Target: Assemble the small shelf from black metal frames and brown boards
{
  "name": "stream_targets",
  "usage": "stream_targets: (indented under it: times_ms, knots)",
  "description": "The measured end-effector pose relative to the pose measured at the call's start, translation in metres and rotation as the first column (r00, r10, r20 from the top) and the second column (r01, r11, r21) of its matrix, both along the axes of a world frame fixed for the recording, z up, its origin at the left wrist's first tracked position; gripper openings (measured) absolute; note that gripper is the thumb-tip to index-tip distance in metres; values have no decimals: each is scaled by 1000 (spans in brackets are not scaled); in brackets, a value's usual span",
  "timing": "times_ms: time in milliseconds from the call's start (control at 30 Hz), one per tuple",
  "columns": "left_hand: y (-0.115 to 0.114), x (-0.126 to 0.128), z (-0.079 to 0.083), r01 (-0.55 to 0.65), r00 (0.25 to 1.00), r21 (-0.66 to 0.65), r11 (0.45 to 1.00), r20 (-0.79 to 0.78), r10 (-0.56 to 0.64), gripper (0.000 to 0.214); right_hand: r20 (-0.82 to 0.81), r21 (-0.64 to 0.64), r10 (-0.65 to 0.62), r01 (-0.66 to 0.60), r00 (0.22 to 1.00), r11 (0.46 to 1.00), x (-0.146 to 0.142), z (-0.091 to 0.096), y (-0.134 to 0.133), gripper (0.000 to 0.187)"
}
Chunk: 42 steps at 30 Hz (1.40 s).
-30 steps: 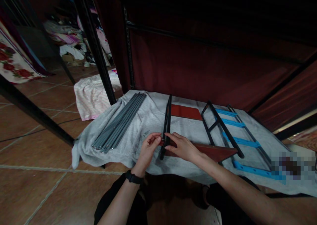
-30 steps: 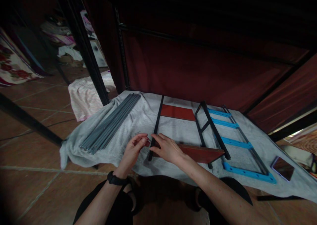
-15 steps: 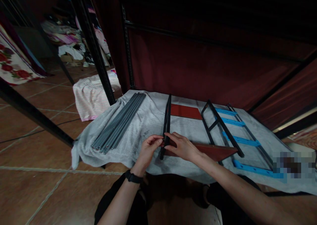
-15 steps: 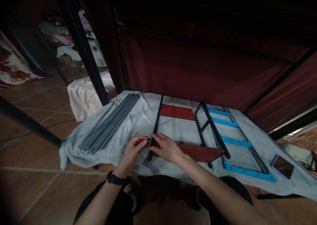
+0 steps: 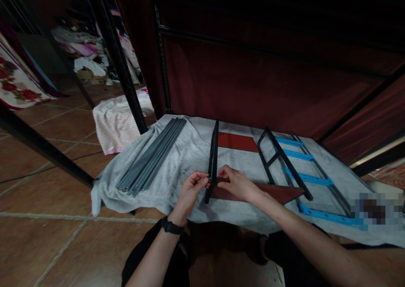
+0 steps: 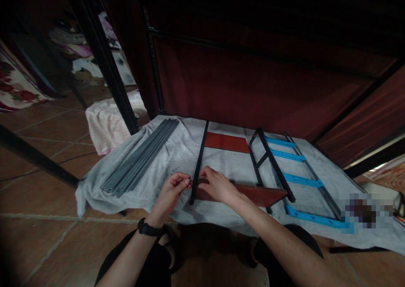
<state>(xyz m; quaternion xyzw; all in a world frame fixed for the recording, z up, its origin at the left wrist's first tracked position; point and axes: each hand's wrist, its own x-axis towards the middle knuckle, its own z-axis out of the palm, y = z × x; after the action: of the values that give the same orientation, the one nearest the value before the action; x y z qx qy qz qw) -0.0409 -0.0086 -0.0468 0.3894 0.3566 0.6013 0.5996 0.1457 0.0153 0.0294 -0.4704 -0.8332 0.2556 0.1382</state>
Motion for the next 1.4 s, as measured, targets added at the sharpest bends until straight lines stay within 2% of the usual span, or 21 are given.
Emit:
stream_targets:
  times_ms: [100,200,567,767,833,900,967,1033,1167,1400]
  knots:
    - [0,-1,-2,8,1000,0,1000,5,-8,16,1,34,76,-76,997,997,1,1,4,13]
    - [0,-3,-1,13,1000,-2,1000,11,-13,17,8,80,140,-140,990,987,1,-2,4,15]
    - [3,-2,-5,6,999,-26,1000,32,-5,18,-19,103,110,-108,994,989,3,-7,1,19]
    - [5,-4,-4,7,1000,8,1000,-20,-7,17,1,124,27,-26,1000,992,-3,-8,-5,16]
    - [4,-5,-3,17,999,12,1000,-34,-16,17,-6,105,-7,8,1000,994,-5,-6,-8,22]
    - [2,-5,-3,12,999,9,1000,-29,-12,16,-15,91,-7,8,1000,996,-6,-3,-11,36]
    - [2,-4,-4,-2,1000,3,1000,-13,2,15,7,110,36,-37,999,993,-8,0,-14,49]
    - [3,-3,-5,-18,1000,7,1000,-3,18,14,68,138,93,-102,993,985,-9,3,-15,54]
    - [6,-3,-5,-37,999,56,998,-3,37,21,160,144,104,-127,982,981,-11,2,-15,53]
    - [3,-6,2,-17,1000,56,998,1,17,29,158,162,93,-119,983,980,-12,-4,-14,47]
